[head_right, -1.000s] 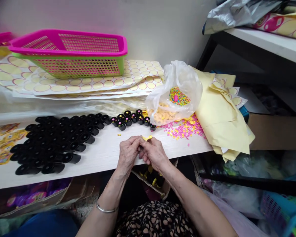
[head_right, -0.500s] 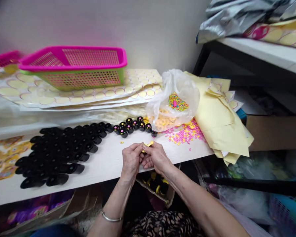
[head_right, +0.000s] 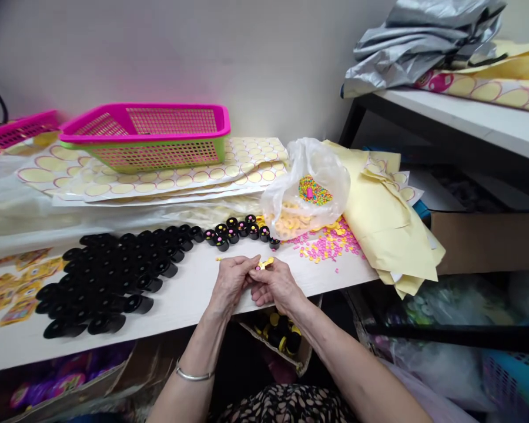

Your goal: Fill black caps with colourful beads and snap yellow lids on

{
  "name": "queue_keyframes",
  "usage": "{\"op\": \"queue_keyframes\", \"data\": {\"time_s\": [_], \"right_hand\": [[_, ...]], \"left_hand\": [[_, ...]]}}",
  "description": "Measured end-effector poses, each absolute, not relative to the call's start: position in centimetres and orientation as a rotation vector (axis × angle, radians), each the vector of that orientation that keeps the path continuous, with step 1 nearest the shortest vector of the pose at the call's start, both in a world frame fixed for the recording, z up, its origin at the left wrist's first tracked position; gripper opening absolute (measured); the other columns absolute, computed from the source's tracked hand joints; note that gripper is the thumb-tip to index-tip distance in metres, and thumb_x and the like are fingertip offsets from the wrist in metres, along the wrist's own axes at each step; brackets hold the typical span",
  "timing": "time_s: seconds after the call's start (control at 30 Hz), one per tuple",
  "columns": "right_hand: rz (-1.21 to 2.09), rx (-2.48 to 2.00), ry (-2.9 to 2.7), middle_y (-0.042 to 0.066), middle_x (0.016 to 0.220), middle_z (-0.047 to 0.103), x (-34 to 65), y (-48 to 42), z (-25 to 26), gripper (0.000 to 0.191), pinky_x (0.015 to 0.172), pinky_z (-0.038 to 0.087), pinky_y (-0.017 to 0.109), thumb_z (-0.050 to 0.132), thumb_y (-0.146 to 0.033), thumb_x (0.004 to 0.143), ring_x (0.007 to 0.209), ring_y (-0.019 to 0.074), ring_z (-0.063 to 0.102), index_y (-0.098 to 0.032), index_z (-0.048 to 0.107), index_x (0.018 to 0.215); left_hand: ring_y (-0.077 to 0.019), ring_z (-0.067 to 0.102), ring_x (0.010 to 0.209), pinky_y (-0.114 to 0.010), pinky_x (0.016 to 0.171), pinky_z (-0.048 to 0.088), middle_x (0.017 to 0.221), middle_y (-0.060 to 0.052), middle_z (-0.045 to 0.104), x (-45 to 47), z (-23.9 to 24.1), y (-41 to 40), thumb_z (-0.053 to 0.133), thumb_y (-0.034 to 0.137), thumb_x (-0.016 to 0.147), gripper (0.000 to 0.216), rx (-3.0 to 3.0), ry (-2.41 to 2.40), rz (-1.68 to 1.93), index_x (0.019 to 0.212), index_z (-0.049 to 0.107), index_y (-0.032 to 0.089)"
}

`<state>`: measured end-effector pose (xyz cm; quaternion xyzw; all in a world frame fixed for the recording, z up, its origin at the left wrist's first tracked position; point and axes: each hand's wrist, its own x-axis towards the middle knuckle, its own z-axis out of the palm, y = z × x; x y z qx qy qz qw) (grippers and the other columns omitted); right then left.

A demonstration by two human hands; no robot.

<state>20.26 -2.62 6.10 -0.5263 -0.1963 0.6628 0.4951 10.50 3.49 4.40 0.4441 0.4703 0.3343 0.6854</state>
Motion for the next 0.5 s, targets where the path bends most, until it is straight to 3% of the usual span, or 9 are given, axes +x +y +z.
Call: {"op": "queue_keyframes", "data": {"time_s": [0.2,0.4,0.5], "right_hand": [[1.587,-1.302,-0.492,0.002,0.048,0.061,20.9,-1.8,6.9,0.024,0.03,0.042,0.015,0.071,-0.028,0.063,0.035,0.0107,0.054,-0.013,0.055,0.073],[1.636,-1.272,-0.545,0.001,0.048,0.06,20.6,-2.3,5.4,0.036,0.033,0.045,0.017,0.073,-0.04,0.062,0.036,0.0106,0.055,-0.014,0.052,0.075],[1.554,-1.273,-0.564,-0.001,0.049,0.06,20.1,-2.5,5.4,0.039,0.031,0.041,0.017,0.071,-0.044,0.063,0.033,0.0095,0.051,-0.015,0.05,0.079]], "left_hand": [[-0.0063,0.038,0.034,-0.019,0.035,0.026,0.037,0.003,0.047,11.1,4.9,4.0,0.071,0.043,0.058,0.035,1.038,1.117,0.776,0.05,0.058,0.012],[-0.0042,0.034,0.035,-0.018,0.037,0.023,0.037,0.005,0.042,10.4,4.4,3.0,0.068,0.045,0.062,0.039,1.029,1.107,0.766,0.05,0.054,0.011],[-0.0055,0.041,0.042,-0.019,0.043,0.031,0.047,0.001,0.052,9.1,4.7,2.5,0.065,0.04,0.066,0.032,1.007,0.907,0.771,0.059,0.061,0.01]]}}
